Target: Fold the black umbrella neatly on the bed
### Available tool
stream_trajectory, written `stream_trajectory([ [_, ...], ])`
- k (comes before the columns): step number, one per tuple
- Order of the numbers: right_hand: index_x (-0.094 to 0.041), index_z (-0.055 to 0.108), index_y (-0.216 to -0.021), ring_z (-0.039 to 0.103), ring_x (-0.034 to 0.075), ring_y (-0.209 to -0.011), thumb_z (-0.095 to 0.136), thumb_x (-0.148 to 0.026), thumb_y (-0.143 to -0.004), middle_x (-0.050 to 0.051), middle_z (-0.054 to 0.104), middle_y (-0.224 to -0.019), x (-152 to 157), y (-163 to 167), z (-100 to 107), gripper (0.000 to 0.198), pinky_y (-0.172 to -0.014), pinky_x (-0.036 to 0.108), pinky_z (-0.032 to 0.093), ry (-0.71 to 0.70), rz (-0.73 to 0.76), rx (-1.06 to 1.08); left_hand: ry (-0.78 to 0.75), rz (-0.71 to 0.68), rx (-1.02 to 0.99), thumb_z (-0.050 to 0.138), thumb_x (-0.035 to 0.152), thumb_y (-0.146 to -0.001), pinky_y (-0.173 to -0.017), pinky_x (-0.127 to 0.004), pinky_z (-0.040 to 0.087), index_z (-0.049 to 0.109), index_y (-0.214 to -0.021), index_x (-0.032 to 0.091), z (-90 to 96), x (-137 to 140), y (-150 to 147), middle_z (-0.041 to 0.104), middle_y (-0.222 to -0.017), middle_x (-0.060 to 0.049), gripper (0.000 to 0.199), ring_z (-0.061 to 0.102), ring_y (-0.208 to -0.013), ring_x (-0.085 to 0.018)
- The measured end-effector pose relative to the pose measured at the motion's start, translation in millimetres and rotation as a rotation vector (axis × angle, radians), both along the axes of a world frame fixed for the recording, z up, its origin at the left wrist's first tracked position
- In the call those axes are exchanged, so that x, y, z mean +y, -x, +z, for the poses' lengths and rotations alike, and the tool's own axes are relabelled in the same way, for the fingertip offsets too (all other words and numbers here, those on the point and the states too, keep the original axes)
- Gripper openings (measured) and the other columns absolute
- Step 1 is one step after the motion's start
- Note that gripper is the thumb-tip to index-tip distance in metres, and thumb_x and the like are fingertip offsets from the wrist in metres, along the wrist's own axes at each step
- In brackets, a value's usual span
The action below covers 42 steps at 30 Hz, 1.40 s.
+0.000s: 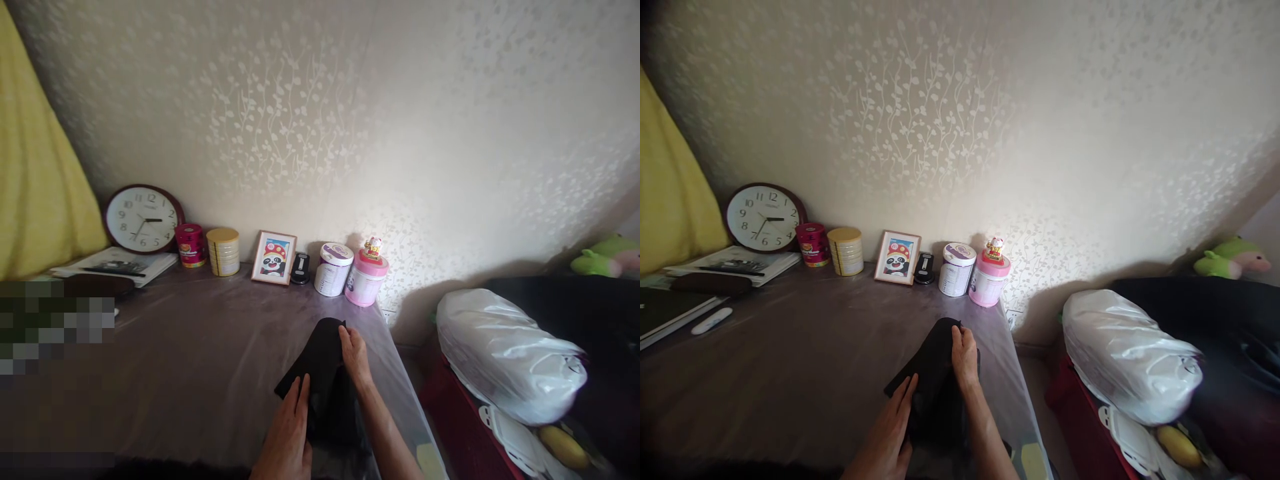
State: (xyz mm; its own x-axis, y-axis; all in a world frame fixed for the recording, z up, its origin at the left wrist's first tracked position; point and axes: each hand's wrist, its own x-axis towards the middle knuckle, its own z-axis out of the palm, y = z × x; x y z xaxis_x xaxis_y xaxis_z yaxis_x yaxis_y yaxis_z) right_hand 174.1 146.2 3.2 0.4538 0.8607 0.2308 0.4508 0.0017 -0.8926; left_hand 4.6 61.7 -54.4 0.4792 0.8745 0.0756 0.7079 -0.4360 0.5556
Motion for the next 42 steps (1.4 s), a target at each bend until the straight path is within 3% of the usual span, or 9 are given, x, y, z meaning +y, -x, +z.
stream_trajectory([
  [6, -0.015, 0.047, -0.102, 0.053, 0.014, -0.035, 0.039, -0.039, -0.085, 0.000, 0.059, -0.058, 13, 19, -9, 0.030, -0.035, 0.026, 0.043, 0.207, 0.084, 0.083, -0.007, 0.004, 0.052, 0.046, 0.000, -0.058, -0.110, -0.038, 0.029, 0.022, -0.137, 0.003, 10.4, 2, 0, 0.023, -0.146, -0.022, 0.082, 0.025, -0.135, -0.026],
  [13, -0.017, 0.047, -0.098, 0.056, 0.010, -0.039, 0.039, -0.035, -0.087, -0.004, 0.062, -0.055, 14, 23, -9, 0.023, -0.039, 0.019, 0.041, 0.237, 0.212, 0.006, -0.044, 0.021, 0.093, 0.047, 0.007, -0.064, -0.106, -0.036, 0.034, 0.032, -0.132, 0.002, 9.4, 3, 7, 0.039, -0.138, -0.022, 0.070, 0.036, -0.130, -0.025],
  [18, -0.019, 0.051, -0.090, 0.060, 0.009, -0.049, 0.038, -0.031, -0.087, -0.002, 0.070, -0.068, 3, 27, 2, 0.018, -0.054, 0.021, 0.043, 0.228, 0.326, -0.160, -0.028, -0.007, 0.116, 0.049, 0.025, -0.077, -0.093, -0.038, 0.047, 0.045, -0.122, 0.004, 41.5, 4, 28, 0.054, -0.124, -0.023, 0.050, 0.054, -0.113, -0.028],
  [21, -0.021, 0.055, -0.083, 0.062, 0.011, -0.059, 0.038, -0.030, -0.089, -0.002, 0.072, -0.073, -7, 34, 8, 0.020, -0.061, 0.023, 0.044, 0.202, 0.370, -0.269, -0.148, 0.070, 0.046, 0.037, 0.028, -0.086, -0.075, -0.036, 0.054, 0.056, -0.094, 0.015, 62.1, 6, 32, 0.063, -0.096, -0.012, 0.025, 0.065, -0.086, -0.022],
  [24, -0.024, 0.059, -0.084, 0.064, 0.016, -0.077, 0.040, -0.026, -0.089, -0.001, 0.072, -0.077, -16, 40, 8, 0.020, -0.071, 0.025, 0.044, 0.110, 0.383, -0.443, -0.292, 0.061, -0.018, 0.041, 0.028, -0.084, -0.084, -0.039, 0.051, 0.056, -0.089, 0.018, 61.5, 8, 24, 0.061, -0.103, -0.010, 0.018, 0.061, -0.096, -0.023],
  [27, -0.026, 0.063, -0.092, 0.062, 0.017, -0.082, 0.041, -0.022, -0.089, 0.000, 0.071, -0.080, -24, 41, 4, 0.022, -0.073, 0.025, 0.045, 0.015, 0.421, -0.564, -0.383, -0.036, -0.033, 0.050, 0.027, -0.079, -0.100, -0.044, 0.041, 0.047, -0.120, 0.018, 39.7, 9, 13, 0.045, -0.135, -0.013, 0.042, 0.044, -0.123, -0.028],
  [33, -0.026, 0.066, -0.101, 0.058, 0.017, -0.087, 0.042, -0.026, -0.091, 0.001, 0.071, -0.089, -36, 29, -3, 0.026, -0.081, 0.029, 0.047, -0.168, 0.557, -0.638, -0.227, -0.029, 0.035, 0.046, 0.018, -0.076, -0.104, -0.043, 0.037, 0.020, -0.140, 0.013, 3.9, 6, 3, 0.025, -0.147, -0.015, 0.069, 0.027, -0.134, -0.028],
  [37, -0.024, 0.066, -0.101, 0.051, 0.020, -0.112, 0.043, -0.024, -0.091, 0.003, 0.068, -0.106, -25, 18, -11, 0.025, -0.100, 0.039, 0.035, -0.212, 0.585, -0.679, -0.143, -0.032, 0.052, 0.044, 0.016, -0.075, -0.107, -0.044, 0.033, 0.019, -0.140, 0.012, 6.8, 5, 0, 0.020, -0.149, -0.014, 0.071, 0.021, -0.135, -0.029],
  [42, -0.024, 0.067, -0.099, 0.050, 0.020, -0.115, 0.041, -0.022, -0.092, 0.003, 0.068, -0.107, 6, 7, -17, 0.027, -0.106, 0.046, 0.023, -0.164, 0.552, -0.685, -0.090, -0.041, 0.060, 0.043, 0.014, -0.075, -0.107, -0.045, 0.032, 0.015, -0.142, 0.013, 10.5, 6, -1, 0.013, -0.151, -0.013, 0.073, 0.018, -0.136, -0.029],
])
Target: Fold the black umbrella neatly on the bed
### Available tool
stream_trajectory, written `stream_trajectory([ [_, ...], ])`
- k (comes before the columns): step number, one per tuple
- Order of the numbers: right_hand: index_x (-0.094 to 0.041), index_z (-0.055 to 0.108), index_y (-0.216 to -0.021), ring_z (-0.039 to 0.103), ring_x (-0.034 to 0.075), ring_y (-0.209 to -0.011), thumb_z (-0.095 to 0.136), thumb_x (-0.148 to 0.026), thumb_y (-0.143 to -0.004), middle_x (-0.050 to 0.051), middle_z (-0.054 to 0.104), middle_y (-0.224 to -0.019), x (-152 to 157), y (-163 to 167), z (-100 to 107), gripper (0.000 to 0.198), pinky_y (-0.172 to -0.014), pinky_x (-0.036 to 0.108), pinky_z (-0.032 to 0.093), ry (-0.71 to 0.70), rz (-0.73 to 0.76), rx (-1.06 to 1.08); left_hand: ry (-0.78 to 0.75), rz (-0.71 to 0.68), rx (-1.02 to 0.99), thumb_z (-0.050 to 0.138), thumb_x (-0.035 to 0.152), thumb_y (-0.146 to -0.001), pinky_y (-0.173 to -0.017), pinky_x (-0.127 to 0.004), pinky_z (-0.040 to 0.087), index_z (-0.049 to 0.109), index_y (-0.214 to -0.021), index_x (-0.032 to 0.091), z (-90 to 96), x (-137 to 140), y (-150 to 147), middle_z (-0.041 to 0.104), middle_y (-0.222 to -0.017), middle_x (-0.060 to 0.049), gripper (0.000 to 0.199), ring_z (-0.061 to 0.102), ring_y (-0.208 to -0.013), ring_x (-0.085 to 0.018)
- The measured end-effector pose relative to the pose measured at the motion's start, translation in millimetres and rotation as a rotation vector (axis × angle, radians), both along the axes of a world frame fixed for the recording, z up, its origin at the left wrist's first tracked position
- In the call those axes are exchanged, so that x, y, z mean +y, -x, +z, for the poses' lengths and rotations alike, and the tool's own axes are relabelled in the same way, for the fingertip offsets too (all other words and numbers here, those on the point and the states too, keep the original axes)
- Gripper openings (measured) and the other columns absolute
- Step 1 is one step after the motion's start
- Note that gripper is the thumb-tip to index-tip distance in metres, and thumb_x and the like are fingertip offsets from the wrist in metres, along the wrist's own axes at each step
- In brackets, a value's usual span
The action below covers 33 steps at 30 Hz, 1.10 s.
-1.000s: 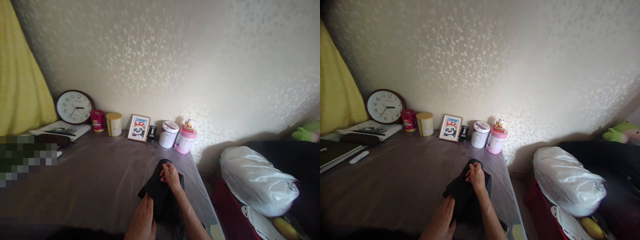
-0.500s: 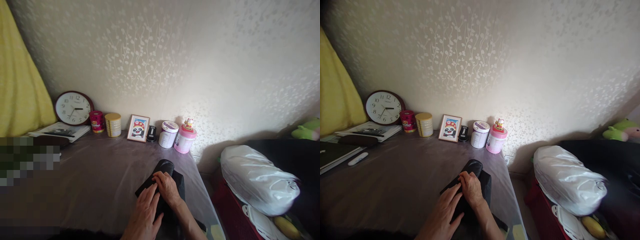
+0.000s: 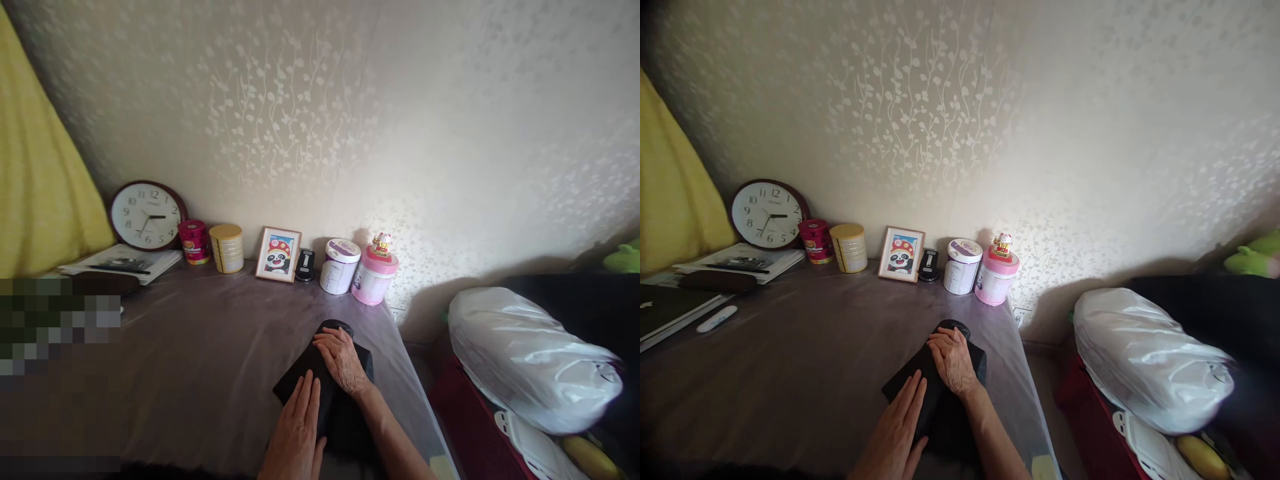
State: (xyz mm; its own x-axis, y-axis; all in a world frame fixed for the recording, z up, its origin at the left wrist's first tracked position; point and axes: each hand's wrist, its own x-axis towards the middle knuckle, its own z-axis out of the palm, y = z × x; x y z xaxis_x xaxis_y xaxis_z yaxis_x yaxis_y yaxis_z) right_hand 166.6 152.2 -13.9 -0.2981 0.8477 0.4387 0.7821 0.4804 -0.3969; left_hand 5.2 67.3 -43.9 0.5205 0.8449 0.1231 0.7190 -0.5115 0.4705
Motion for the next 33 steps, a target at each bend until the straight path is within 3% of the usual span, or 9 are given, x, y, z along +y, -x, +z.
stream_trajectory([
  [5, -0.026, 0.069, -0.091, 0.052, 0.018, -0.113, 0.042, -0.023, -0.092, 0.000, 0.070, -0.100, 27, -8, -1, 0.028, -0.104, 0.043, 0.024, 0.026, -0.078, -0.005, 0.002, -0.009, -0.048, 0.044, 0.012, -0.075, -0.107, -0.046, 0.032, 0.009, -0.143, 0.016, -3.4, 0, 2, 0.011, -0.151, -0.012, 0.076, 0.018, -0.136, -0.029],
  [11, -0.021, 0.066, -0.100, 0.058, 0.018, -0.104, 0.035, -0.024, -0.093, 0.006, 0.068, -0.105, 46, -25, -3, 0.032, -0.094, 0.035, 0.040, -0.016, -0.208, -0.011, -0.014, -0.018, -0.062, 0.041, 0.011, -0.077, -0.105, -0.047, 0.034, -0.001, -0.143, 0.022, -8.5, 0, 3, 0.008, -0.152, -0.010, 0.079, 0.017, -0.137, -0.029],
  [15, -0.017, 0.061, -0.109, 0.056, 0.021, -0.107, 0.033, -0.026, -0.094, 0.012, 0.065, -0.110, 22, -16, 4, 0.033, -0.095, 0.041, 0.040, -0.117, -0.298, 0.027, -0.040, -0.016, -0.060, 0.040, 0.013, -0.078, -0.105, -0.046, 0.035, -0.001, -0.143, 0.021, -11.7, -1, 3, 0.010, -0.151, -0.013, 0.077, 0.019, -0.136, -0.028],
  [19, -0.022, 0.063, -0.106, 0.055, 0.019, -0.109, 0.038, -0.022, -0.093, 0.006, 0.068, -0.104, -14, 3, 3, 0.028, -0.101, 0.042, 0.037, -0.122, -0.055, -0.007, -0.001, 0.001, -0.014, 0.041, 0.014, -0.077, -0.106, -0.046, 0.033, 0.013, -0.142, 0.013, -7.3, -2, 1, 0.015, -0.149, -0.019, 0.070, 0.021, -0.135, -0.029],
  [21, -0.021, 0.063, -0.107, 0.053, 0.020, -0.114, 0.039, -0.020, -0.092, 0.006, 0.066, -0.109, -20, 4, 0, 0.028, -0.103, 0.044, 0.034, -0.114, -0.033, -0.030, 0.012, 0.015, -0.009, 0.041, 0.013, -0.077, -0.106, -0.046, 0.032, 0.015, -0.141, 0.011, -3.8, -2, 0, 0.016, -0.149, -0.020, 0.070, 0.022, -0.135, -0.028],
  [24, -0.018, 0.063, -0.107, 0.053, 0.022, -0.113, 0.036, -0.021, -0.091, 0.010, 0.063, -0.115, -17, -13, -1, 0.031, -0.098, 0.043, 0.040, -0.153, -0.199, 0.031, 0.024, 0.018, -0.047, 0.044, 0.011, -0.075, -0.107, -0.046, 0.031, 0.009, -0.142, 0.014, 0.2, -3, 2, 0.013, -0.150, -0.017, 0.076, 0.019, -0.136, -0.028],
  [27, -0.018, 0.063, -0.104, 0.058, 0.022, -0.103, 0.034, -0.025, -0.091, 0.010, 0.066, -0.107, -20, -34, -3, 0.033, -0.093, 0.042, 0.044, -0.135, -0.412, 0.106, 0.102, 0.016, -0.087, 0.047, 0.006, -0.070, -0.105, -0.047, 0.033, 0.002, -0.143, 0.021, 1.9, -4, 5, 0.011, -0.151, -0.015, 0.087, 0.020, -0.136, -0.028],
  [33, -0.024, 0.064, -0.102, 0.053, 0.026, -0.111, 0.047, -0.027, -0.085, 0.007, 0.062, -0.117, -66, -53, -25, 0.024, -0.091, 0.043, 0.043, -0.050, -0.350, -0.088, 0.188, 0.081, -0.212, 0.038, -0.007, -0.061, -0.109, -0.040, 0.028, 0.008, -0.142, 0.022, -1.0, -5, 3, 0.014, -0.151, -0.012, 0.091, 0.019, -0.137, -0.022],
])
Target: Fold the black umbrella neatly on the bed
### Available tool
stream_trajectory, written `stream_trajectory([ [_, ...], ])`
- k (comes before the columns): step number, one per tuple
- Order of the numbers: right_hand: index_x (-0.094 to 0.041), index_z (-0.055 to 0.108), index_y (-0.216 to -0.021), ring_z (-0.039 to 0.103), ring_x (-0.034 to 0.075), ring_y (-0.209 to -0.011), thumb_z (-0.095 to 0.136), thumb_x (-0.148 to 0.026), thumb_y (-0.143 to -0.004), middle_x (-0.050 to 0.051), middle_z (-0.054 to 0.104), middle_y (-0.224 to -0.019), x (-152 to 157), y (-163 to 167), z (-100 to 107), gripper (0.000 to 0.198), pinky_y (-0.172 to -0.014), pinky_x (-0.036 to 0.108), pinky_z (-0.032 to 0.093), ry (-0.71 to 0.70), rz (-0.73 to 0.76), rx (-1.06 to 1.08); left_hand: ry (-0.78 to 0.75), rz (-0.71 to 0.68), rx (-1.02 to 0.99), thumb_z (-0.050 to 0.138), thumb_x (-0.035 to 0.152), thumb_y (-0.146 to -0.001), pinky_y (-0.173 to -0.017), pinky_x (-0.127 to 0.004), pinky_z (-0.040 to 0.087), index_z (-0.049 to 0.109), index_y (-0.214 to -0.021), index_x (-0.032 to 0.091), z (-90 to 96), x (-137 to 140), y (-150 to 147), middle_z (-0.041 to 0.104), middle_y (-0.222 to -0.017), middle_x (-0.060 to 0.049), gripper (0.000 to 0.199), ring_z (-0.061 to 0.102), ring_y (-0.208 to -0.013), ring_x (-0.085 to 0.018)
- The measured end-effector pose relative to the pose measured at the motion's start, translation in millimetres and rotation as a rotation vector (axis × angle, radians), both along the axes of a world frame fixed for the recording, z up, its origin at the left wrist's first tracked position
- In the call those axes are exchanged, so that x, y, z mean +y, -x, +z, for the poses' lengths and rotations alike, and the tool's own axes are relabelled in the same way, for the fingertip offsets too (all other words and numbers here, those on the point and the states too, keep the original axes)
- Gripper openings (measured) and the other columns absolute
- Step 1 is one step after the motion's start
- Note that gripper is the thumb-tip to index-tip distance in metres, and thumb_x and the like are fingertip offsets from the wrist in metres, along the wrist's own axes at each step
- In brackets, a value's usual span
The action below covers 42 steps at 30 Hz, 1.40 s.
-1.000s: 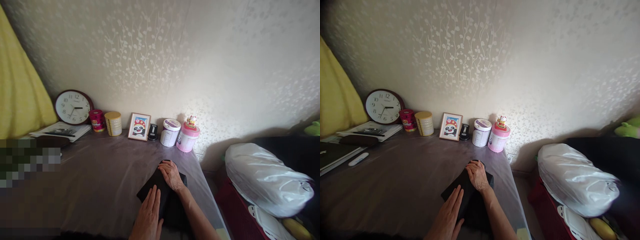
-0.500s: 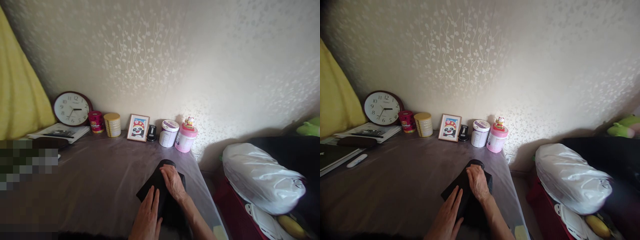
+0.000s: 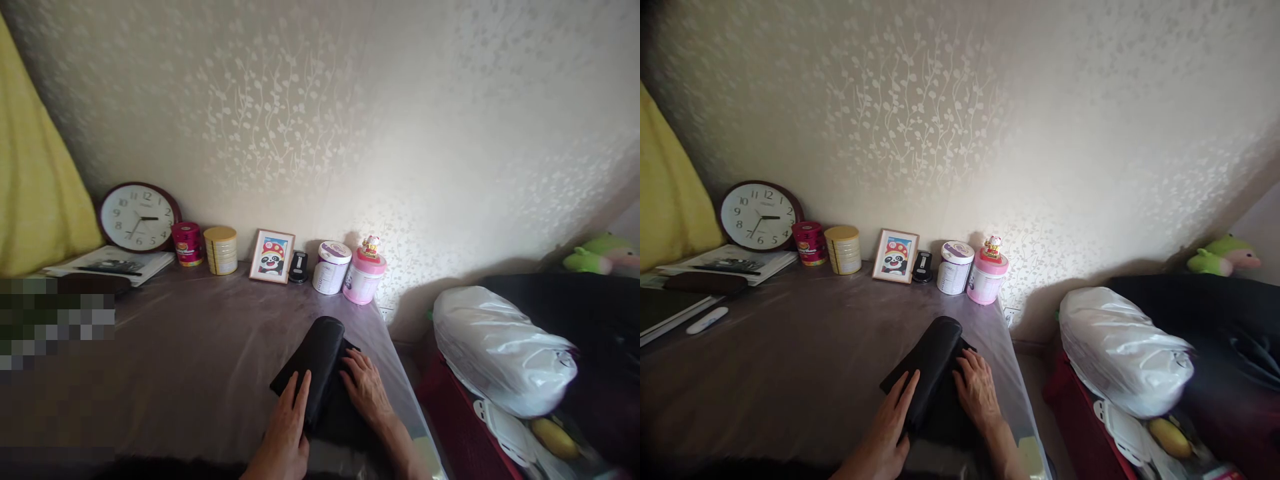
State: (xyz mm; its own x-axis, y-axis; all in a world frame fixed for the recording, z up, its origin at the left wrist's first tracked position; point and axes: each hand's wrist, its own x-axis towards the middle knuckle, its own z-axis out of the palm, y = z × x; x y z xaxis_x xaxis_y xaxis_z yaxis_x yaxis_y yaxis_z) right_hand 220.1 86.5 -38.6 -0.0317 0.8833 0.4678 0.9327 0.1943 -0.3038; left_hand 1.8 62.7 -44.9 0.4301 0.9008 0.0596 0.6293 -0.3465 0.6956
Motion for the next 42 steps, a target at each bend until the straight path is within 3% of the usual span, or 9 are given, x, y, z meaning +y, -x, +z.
stream_trajectory([
  [3, -0.024, 0.065, -0.096, 0.054, 0.028, -0.108, 0.046, -0.027, -0.083, 0.008, 0.062, -0.115, -19, -14, -8, 0.023, -0.092, 0.045, 0.042, 0.014, -0.130, 0.017, 0.038, 0.014, -0.090, 0.035, -0.008, -0.061, -0.109, -0.038, 0.027, 0.010, -0.142, 0.022, 1.9, 0, -1, 0.017, -0.150, -0.012, 0.090, 0.021, -0.137, -0.020],
  [8, -0.024, 0.064, -0.090, 0.063, 0.025, -0.094, 0.041, -0.035, -0.082, 0.008, 0.069, -0.097, -23, -34, -2, 0.027, -0.086, 0.040, 0.047, 0.077, -0.253, 0.332, 0.170, 0.001, -0.219, 0.034, -0.005, -0.062, -0.112, -0.034, 0.021, 0.013, -0.142, 0.020, 20.1, 2, 7, 0.019, -0.149, -0.009, 0.086, 0.020, -0.137, -0.017],
  [15, -0.020, 0.061, -0.092, 0.067, 0.024, -0.076, 0.043, -0.047, -0.078, 0.008, 0.069, -0.085, -2, -27, 6, 0.035, -0.049, 0.030, 0.051, 0.291, -0.307, 0.869, 0.221, 0.014, -0.339, 0.035, 0.000, -0.066, -0.112, -0.038, 0.022, 0.013, -0.142, 0.025, 15.0, 8, 15, 0.021, -0.149, -0.004, 0.083, 0.021, -0.136, -0.017],
  [19, -0.020, 0.061, -0.075, 0.065, 0.021, -0.062, 0.034, -0.047, -0.085, 0.006, 0.068, -0.072, 16, -19, 8, 0.040, -0.048, 0.027, 0.045, 0.251, -0.383, 0.586, 0.264, -0.009, -0.348, 0.035, 0.001, -0.066, -0.113, -0.036, 0.017, 0.011, -0.142, 0.024, 17.8, 7, 16, 0.017, -0.150, -0.003, 0.083, 0.017, -0.137, -0.016],
  [22, -0.021, 0.059, -0.068, 0.066, 0.022, -0.070, 0.032, -0.042, -0.090, 0.008, 0.069, -0.072, 26, -15, 7, 0.041, -0.057, 0.028, 0.043, 0.239, -0.441, 0.340, 0.333, -0.036, -0.357, 0.036, 0.001, -0.066, -0.113, -0.036, 0.015, 0.009, -0.142, 0.021, 29.0, 5, 18, 0.014, -0.150, -0.005, 0.083, 0.015, -0.138, -0.017],
  [28, -0.020, 0.058, -0.073, 0.066, 0.025, -0.080, 0.045, -0.028, -0.088, 0.010, 0.069, -0.076, 23, -18, 3, 0.021, -0.065, 0.028, 0.039, 0.299, -0.514, 0.182, 0.345, -0.018, -0.356, 0.035, 0.000, -0.066, -0.114, -0.037, 0.013, 0.010, -0.142, 0.020, 34.1, 6, 19, 0.014, -0.149, -0.006, 0.082, 0.014, -0.138, -0.017],
  [33, -0.020, 0.057, -0.072, 0.066, 0.024, -0.079, 0.040, -0.032, -0.089, 0.010, 0.069, -0.078, 19, -20, 5, 0.027, -0.064, 0.028, 0.038, 0.290, -0.535, 0.170, 0.290, -0.014, -0.291, 0.034, -0.002, -0.065, -0.113, -0.034, 0.014, 0.009, -0.142, 0.018, 27.2, 5, 14, 0.012, -0.150, -0.007, 0.084, 0.013, -0.138, -0.017],
  [36, -0.023, 0.053, -0.062, 0.064, 0.020, -0.068, 0.038, -0.039, -0.088, 0.005, 0.066, -0.067, 19, -20, 4, 0.034, -0.059, 0.026, 0.037, 0.269, -0.495, 0.216, 0.234, -0.017, -0.239, 0.035, -0.003, -0.063, -0.113, -0.033, 0.015, 0.009, -0.142, 0.017, 20.6, 3, 11, 0.012, -0.150, -0.008, 0.085, 0.012, -0.138, -0.017],
  [42, -0.023, 0.044, -0.048, 0.050, 0.016, -0.051, 0.041, -0.052, -0.077, -0.001, 0.051, -0.048, 16, -20, 4, 0.041, -0.050, 0.027, 0.033, 0.183, -0.355, 0.536, 0.188, 0.004, -0.186, 0.034, -0.006, -0.064, -0.111, -0.032, 0.021, 0.008, -0.142, 0.019, 12.8, 3, 6, 0.011, -0.150, -0.009, 0.086, 0.016, -0.138, -0.018],
])
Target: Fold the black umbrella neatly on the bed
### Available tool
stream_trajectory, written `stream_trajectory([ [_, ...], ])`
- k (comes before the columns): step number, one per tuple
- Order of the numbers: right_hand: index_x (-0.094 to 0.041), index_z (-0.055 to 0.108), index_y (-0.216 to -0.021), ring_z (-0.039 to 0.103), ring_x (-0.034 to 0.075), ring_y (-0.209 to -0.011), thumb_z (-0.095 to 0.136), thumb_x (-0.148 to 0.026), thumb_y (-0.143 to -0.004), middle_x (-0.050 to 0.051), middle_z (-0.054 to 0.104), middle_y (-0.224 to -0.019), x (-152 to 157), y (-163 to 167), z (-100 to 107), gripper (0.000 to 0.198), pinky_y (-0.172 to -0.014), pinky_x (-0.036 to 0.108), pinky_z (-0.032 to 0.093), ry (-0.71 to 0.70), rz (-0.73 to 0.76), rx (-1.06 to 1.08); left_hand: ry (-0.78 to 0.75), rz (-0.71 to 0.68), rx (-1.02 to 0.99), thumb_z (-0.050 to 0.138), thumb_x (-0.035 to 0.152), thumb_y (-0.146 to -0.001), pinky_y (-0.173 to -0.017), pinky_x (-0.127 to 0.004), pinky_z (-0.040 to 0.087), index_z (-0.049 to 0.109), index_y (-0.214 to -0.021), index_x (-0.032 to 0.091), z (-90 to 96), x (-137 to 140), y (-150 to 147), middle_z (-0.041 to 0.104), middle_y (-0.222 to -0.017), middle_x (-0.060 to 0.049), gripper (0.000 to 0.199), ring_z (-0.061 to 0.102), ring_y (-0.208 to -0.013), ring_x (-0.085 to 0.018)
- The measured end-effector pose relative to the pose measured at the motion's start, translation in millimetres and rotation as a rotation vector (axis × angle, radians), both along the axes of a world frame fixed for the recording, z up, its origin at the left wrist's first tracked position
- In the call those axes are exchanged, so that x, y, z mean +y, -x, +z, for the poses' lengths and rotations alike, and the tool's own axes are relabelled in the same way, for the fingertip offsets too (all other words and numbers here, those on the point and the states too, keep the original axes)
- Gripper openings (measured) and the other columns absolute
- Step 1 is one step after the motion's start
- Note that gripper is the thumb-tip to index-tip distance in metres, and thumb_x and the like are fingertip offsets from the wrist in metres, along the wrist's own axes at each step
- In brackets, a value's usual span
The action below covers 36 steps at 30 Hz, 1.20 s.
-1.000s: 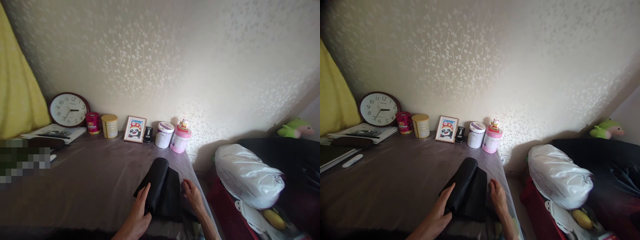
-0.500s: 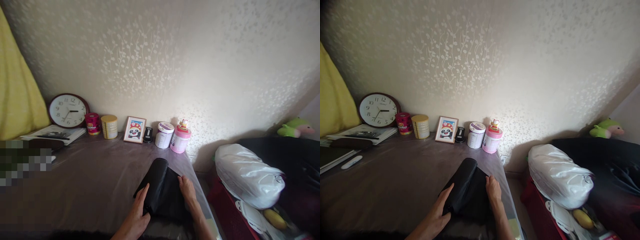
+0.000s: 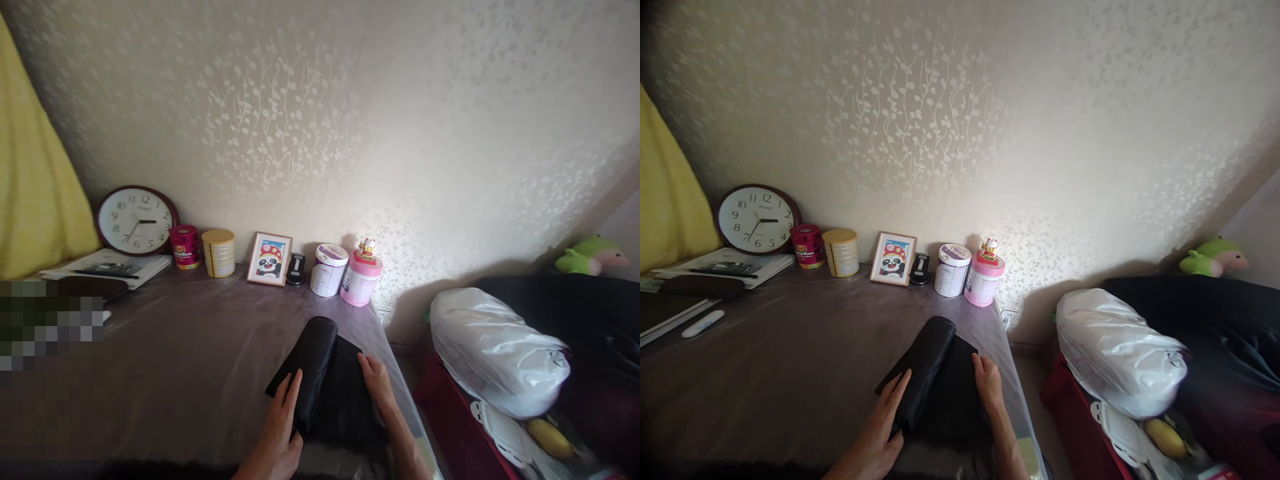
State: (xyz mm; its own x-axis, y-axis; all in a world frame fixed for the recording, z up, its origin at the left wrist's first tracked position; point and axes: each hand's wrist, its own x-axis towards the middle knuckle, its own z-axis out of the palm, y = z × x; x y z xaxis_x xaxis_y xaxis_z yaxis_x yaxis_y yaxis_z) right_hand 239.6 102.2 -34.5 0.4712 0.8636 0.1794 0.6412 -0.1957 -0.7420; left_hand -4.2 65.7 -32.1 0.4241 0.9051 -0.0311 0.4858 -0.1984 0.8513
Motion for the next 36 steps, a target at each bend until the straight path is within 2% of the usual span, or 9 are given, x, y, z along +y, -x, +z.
stream_trajectory([
  [5, -0.017, 0.061, -0.060, 0.055, 0.018, -0.057, 0.046, -0.059, -0.073, 0.001, 0.059, -0.057, 3, 13, 18, 0.046, -0.052, 0.026, 0.038, -0.080, 0.023, 0.250, -0.039, -0.001, 0.074, 0.036, -0.008, -0.064, -0.110, -0.033, 0.026, 0.004, -0.143, 0.022, -5.9, -1, -2, 0.009, -0.151, -0.011, 0.090, 0.017, -0.137, -0.019],
  [11, -0.014, 0.067, -0.075, 0.058, 0.019, -0.064, 0.050, -0.055, -0.075, 0.004, 0.064, -0.064, 20, 38, 38, 0.044, -0.054, 0.025, 0.043, -0.168, 0.033, 0.271, -0.092, 0.002, 0.093, 0.038, -0.007, -0.063, -0.108, -0.035, 0.029, 0.001, -0.142, 0.027, -21.1, -1, -3, 0.008, -0.152, -0.009, 0.094, 0.018, -0.137, -0.021],
  [15, -0.013, 0.062, -0.086, 0.055, 0.015, -0.047, 0.051, -0.051, -0.076, 0.001, 0.061, -0.058, 33, 62, 45, 0.041, -0.040, 0.024, 0.042, -0.127, 0.048, 0.425, -0.108, 0.033, 0.118, 0.041, -0.006, -0.061, -0.108, -0.034, 0.028, 0.005, -0.143, 0.022, -23.8, 0, -6, 0.011, -0.152, -0.010, 0.094, 0.019, -0.137, -0.021],
  [18, -0.013, 0.055, -0.094, 0.051, 0.012, -0.035, 0.048, -0.042, -0.081, -0.002, 0.058, -0.054, 43, 79, 47, 0.032, -0.034, 0.024, 0.042, -0.068, 0.066, 0.494, -0.112, 0.028, 0.154, 0.043, -0.005, -0.058, -0.109, -0.034, 0.026, 0.009, -0.143, 0.017, -17.9, 0, -6, 0.013, -0.151, -0.013, 0.094, 0.020, -0.137, -0.022],
  [21, -0.013, 0.048, -0.100, 0.053, 0.012, -0.033, 0.043, -0.033, -0.085, -0.004, 0.055, -0.050, 51, 92, 45, 0.026, -0.035, 0.022, 0.045, 0.003, 0.085, 0.468, -0.099, 0.008, 0.197, 0.046, -0.003, -0.055, -0.111, -0.032, 0.022, 0.020, -0.140, 0.008, -6.1, 0, -4, 0.016, -0.150, -0.017, 0.089, 0.020, -0.137, -0.023],
  [24, -0.013, 0.045, -0.104, 0.055, 0.012, -0.034, 0.042, -0.030, -0.086, -0.006, 0.055, -0.049, 59, 99, 39, 0.025, -0.035, 0.021, 0.045, 0.053, 0.101, 0.431, -0.078, -0.008, 0.235, 0.047, 0.001, -0.055, -0.111, -0.030, 0.021, 0.030, -0.136, 0.008, 5.0, 0, -3, 0.020, -0.149, -0.015, 0.083, 0.021, -0.137, -0.023],
  [26, -0.013, 0.045, -0.103, 0.056, 0.011, -0.036, 0.042, -0.029, -0.085, -0.005, 0.057, -0.050, 62, 101, 35, 0.024, -0.034, 0.020, 0.043, 0.066, 0.131, 0.402, -0.063, -0.004, 0.271, 0.046, 0.002, -0.056, -0.110, -0.030, 0.023, 0.029, -0.136, 0.009, 8.4, 0, -3, 0.024, -0.148, -0.014, 0.082, 0.024, -0.136, -0.021],
  [32, -0.018, 0.051, -0.084, 0.056, 0.008, -0.039, 0.044, -0.027, -0.084, -0.006, 0.061, -0.052, 63, 102, 36, 0.012, -0.042, 0.018, 0.039, 0.096, 0.249, 0.258, -0.017, -0.017, 0.357, 0.048, 0.009, -0.065, -0.109, -0.035, 0.025, 0.027, -0.135, -0.002, 5.7, -1, 3, 0.029, -0.144, -0.022, 0.074, 0.028, -0.134, -0.027],
  [36, -0.019, 0.052, -0.080, 0.059, 0.008, -0.048, 0.041, -0.028, -0.085, -0.004, 0.067, -0.062, 55, 105, 43, 0.015, -0.052, 0.019, 0.041, 0.105, 0.312, 0.079, -0.118, 0.031, 0.342, 0.047, 0.021, -0.073, -0.099, -0.038, 0.040, 0.039, -0.127, 0.005, 20.3, -2, 18, 0.049, -0.129, -0.019, 0.057, 0.050, -0.117, -0.028],
])
